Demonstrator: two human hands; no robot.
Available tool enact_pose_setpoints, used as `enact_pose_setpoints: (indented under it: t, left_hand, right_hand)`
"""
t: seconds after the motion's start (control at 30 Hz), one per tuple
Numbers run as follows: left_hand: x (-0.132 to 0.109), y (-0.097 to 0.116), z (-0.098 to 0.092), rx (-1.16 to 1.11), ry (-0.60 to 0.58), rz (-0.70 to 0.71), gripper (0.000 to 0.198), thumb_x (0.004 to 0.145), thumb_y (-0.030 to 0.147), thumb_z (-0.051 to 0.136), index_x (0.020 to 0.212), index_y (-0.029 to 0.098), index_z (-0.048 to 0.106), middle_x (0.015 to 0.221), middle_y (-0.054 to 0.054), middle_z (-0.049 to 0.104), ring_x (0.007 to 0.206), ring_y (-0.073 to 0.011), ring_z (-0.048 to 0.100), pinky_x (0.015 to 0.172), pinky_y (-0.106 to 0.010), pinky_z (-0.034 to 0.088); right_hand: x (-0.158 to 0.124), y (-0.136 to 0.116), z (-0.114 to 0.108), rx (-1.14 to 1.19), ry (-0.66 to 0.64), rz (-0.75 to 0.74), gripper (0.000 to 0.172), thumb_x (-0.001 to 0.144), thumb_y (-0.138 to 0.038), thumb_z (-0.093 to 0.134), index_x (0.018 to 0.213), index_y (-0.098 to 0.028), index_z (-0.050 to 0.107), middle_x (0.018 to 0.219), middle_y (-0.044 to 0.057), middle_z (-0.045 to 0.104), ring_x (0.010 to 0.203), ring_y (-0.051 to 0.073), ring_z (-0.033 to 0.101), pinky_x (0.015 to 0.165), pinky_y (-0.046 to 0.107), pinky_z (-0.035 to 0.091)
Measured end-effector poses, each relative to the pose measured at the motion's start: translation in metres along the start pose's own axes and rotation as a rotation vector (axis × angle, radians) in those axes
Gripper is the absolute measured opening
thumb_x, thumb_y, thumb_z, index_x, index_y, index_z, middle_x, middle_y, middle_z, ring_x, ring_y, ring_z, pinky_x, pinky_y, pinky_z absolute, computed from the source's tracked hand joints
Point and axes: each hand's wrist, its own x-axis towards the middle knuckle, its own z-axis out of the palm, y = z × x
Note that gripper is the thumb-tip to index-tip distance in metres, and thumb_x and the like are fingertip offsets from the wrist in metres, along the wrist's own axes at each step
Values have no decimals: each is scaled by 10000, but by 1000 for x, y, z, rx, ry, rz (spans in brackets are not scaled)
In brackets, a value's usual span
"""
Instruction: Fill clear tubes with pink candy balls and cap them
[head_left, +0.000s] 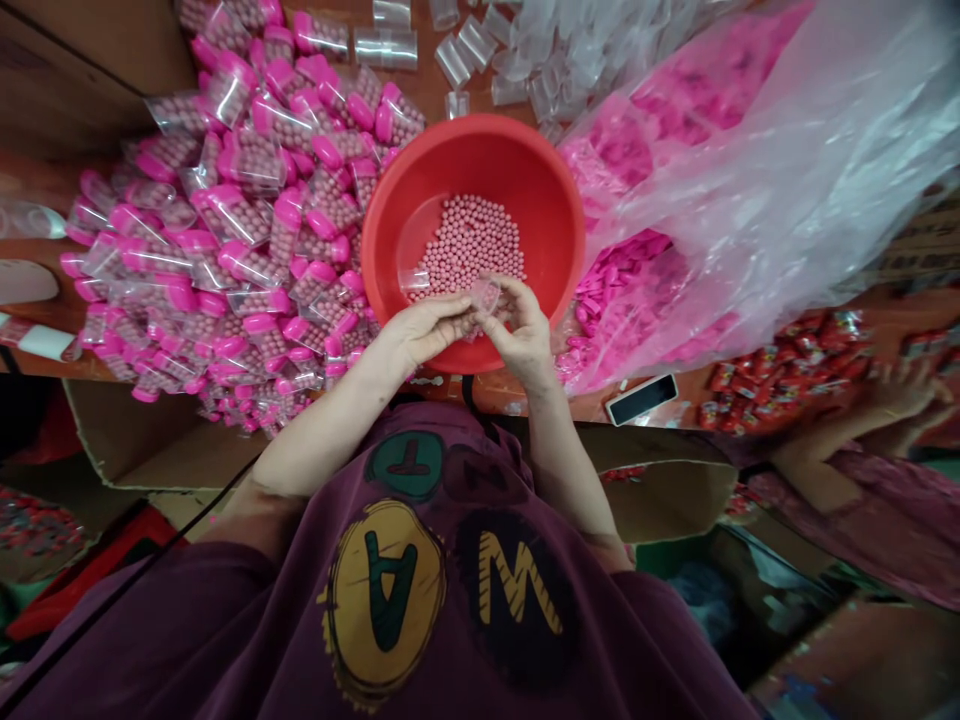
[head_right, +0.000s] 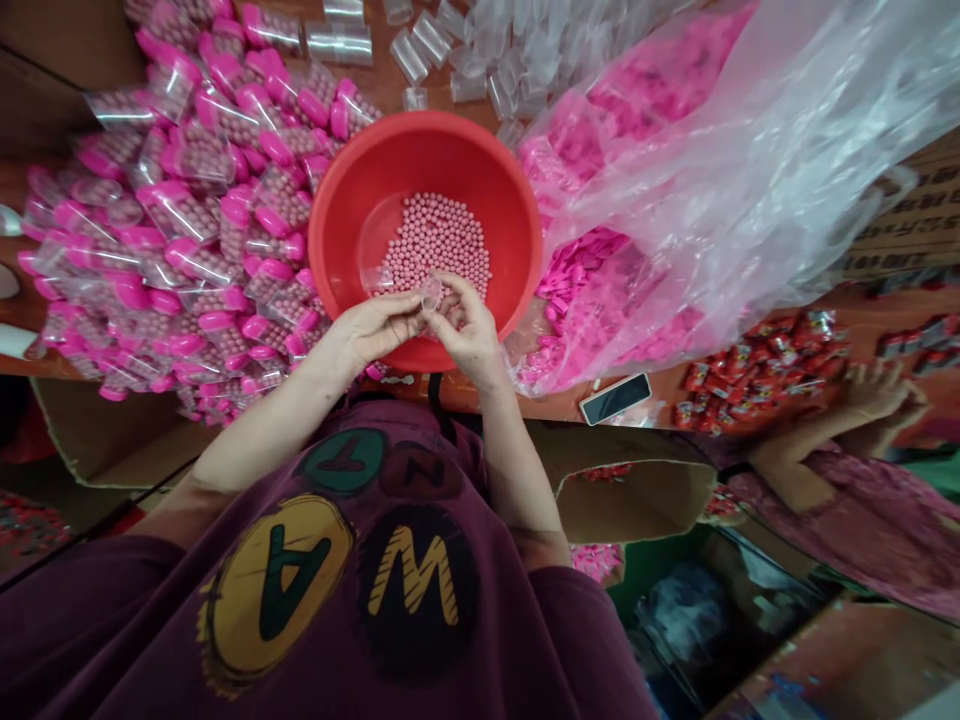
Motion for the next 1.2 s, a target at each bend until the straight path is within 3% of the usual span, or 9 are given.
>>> enact_pose_setpoints:
  t: [0.17, 0.27, 0.37, 0.43, 0.67, 0.8, 0.97, 1.1, 1.2]
  left_hand:
    - [-5, -5, 0, 162, 112, 152, 119, 940, 91, 643, 883, 135, 739, 848, -53, 755, 720, -109, 693, 752, -244, 599]
    - [-21, 2, -9, 456, 264, 553, 123, 940, 138, 644, 1016, 175, 734, 967, -46, 764, 776, -132, 700, 790, -284, 590]
    - [-35, 16, -26, 749, 412, 1023, 156, 968, 171, 609, 1053, 199, 737, 1079, -53, 743, 1021, -169, 707, 984, -324, 568]
    - [-36, 22, -39, 852, 508, 1126, 167, 989, 192, 579, 1066, 205, 726, 1057, -47, 728, 1046, -169, 697, 1000, -318, 557]
    - [-27, 23, -59, 814, 533, 1046, 182, 1018, 252, 549, 1105, 205, 702, 1047, -44, 735, 966, -150, 712, 912, -281, 573]
    - [-28, 22, -52, 702, 436, 928, 190, 1001, 226, 577, 1156, 219, 685, 1088, -45, 759, 970, -142, 743, 952, -286, 591]
    - [-12, 11, -32, 533, 199, 758, 373, 826, 85, 763, 1176, 198, 703, 1270, -70, 768, 1159, -157, 734, 1089, -296, 565]
    - [-5, 11, -20, 341, 38, 611, 225, 913, 137, 723, 1134, 172, 748, 1200, -69, 793, 1111, -147, 743, 1075, -302, 588]
    - [-9, 20, -18, 252, -42, 460, 198, 940, 158, 712, 1131, 165, 761, 1161, -65, 788, 983, -137, 746, 923, -285, 647]
  right_hand:
    - [37, 20, -8, -340, -102, -52, 474, 936, -523, 687, 1320, -249, 636, 1286, 124, 698, 1021, 281, 687, 965, 531, 640]
    - [76, 46, -20, -678, -37, -19, 311, 1009, -353, 546, 1207, -151, 674, 1306, 225, 661, 1197, 384, 645, 1093, 683, 531]
    - [107, 70, -27, -770, 119, 64, 323, 1059, -250, 390, 1083, -134, 691, 1226, 246, 657, 1257, 430, 604, 1094, 767, 470]
    - [116, 78, -20, -761, 122, 60, 350, 1062, -208, 356, 1053, -129, 697, 1199, 244, 656, 1268, 433, 597, 1097, 767, 466]
    - [99, 64, 39, -633, -372, -111, 347, 941, -182, 599, 1281, -147, 659, 1368, 191, 663, 1233, 323, 638, 1141, 559, 541]
    - [84, 50, 46, -333, -247, -66, 381, 938, -361, 701, 1286, -213, 645, 1267, 117, 688, 938, 219, 677, 917, 419, 627]
    - [55, 20, 45, -62, -85, -53, 488, 930, -608, 694, 1274, -277, 594, 1259, 81, 682, 876, 179, 668, 824, 373, 627]
    - [36, 8, 31, 42, -27, -10, 538, 947, -589, 671, 1377, -311, 506, 1191, 61, 703, 864, 187, 683, 834, 390, 643]
    - [36, 12, 11, -90, 4, 23, 377, 1051, -444, 509, 1385, -273, 542, 1161, 86, 723, 966, 227, 722, 937, 444, 643]
